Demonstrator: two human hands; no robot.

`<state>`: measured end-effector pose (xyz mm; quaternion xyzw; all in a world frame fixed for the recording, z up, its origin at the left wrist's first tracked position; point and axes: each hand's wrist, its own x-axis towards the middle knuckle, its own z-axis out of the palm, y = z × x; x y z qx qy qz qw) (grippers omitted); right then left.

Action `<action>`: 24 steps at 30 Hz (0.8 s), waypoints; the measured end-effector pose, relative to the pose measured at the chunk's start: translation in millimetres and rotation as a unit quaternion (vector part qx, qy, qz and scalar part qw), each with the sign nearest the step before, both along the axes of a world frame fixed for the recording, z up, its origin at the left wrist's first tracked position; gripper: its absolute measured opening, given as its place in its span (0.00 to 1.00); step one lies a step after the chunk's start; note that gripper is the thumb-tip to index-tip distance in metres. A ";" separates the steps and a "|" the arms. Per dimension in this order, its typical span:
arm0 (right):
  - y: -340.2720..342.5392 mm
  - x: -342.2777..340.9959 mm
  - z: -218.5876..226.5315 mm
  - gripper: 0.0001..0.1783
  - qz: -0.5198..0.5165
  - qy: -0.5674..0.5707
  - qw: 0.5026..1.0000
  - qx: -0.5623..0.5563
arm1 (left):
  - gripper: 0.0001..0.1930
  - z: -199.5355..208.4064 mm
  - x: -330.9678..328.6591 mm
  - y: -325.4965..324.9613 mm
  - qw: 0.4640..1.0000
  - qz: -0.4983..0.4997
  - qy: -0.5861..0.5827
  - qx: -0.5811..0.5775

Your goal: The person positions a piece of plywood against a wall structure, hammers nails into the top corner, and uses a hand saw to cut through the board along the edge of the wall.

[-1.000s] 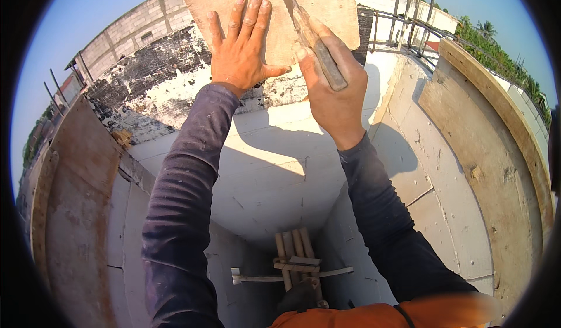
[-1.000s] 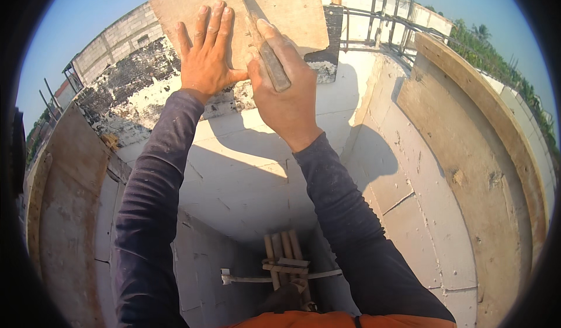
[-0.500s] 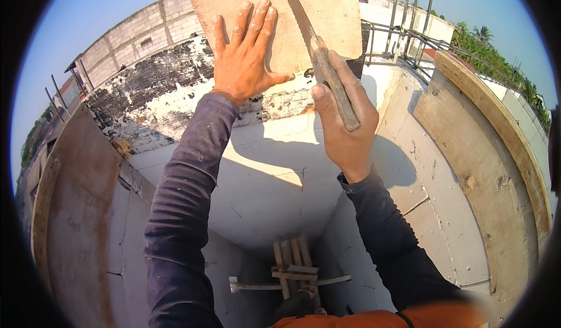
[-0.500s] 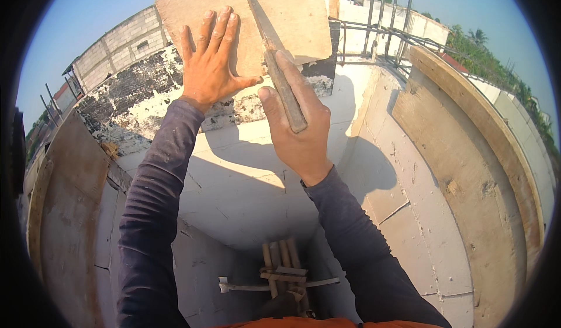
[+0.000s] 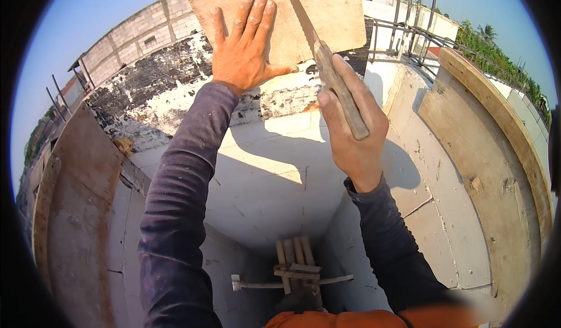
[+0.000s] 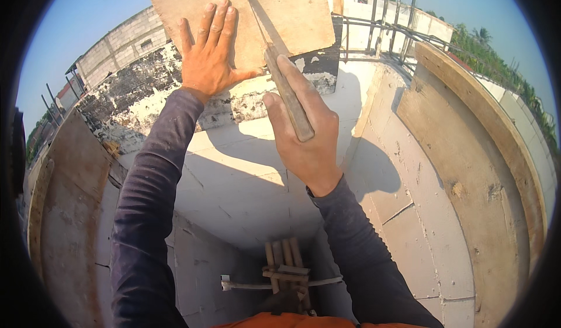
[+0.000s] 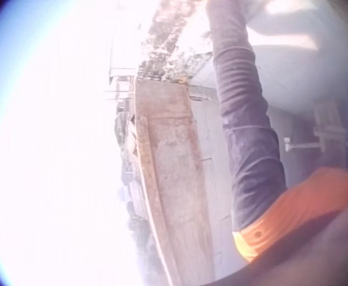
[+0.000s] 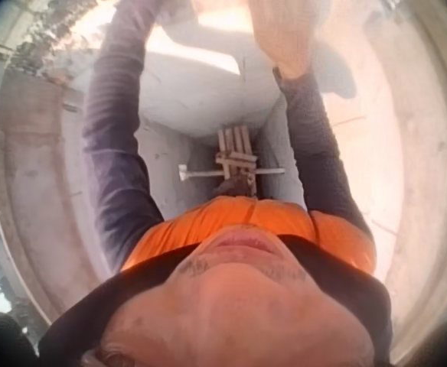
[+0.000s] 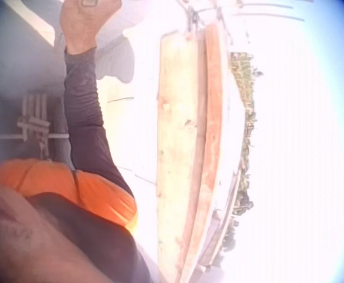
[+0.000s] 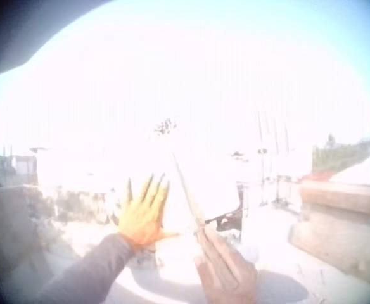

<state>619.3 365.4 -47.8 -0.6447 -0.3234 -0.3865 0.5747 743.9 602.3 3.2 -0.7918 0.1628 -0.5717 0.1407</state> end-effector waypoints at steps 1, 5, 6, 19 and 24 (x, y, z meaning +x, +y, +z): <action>6.5 16.3 24.3 0.29 -0.003 0.018 1.000 -0.003 | 0.72 1.3 1.8 -6.6 1.000 0.005 0.006 -0.004; 4.9 1.7 -10.5 0.29 0.002 0.025 0.999 0.028 | 0.72 -4.0 -3.0 3.6 1.000 0.013 0.019 0.013; -2.5 -14.1 -36.8 0.29 -0.026 0.017 1.000 0.002 | 0.72 -5.1 -5.9 9.8 1.000 0.019 0.019 0.015; -4.7 -4.4 -56.7 0.29 -0.010 0.013 1.000 0.001 | 0.71 -7.4 -2.0 10.1 1.000 0.020 0.007 0.011; -19.5 -18.5 -76.2 0.28 0.003 -0.008 1.000 0.005 | 0.71 -8.4 -8.0 15.4 1.000 0.024 0.006 0.013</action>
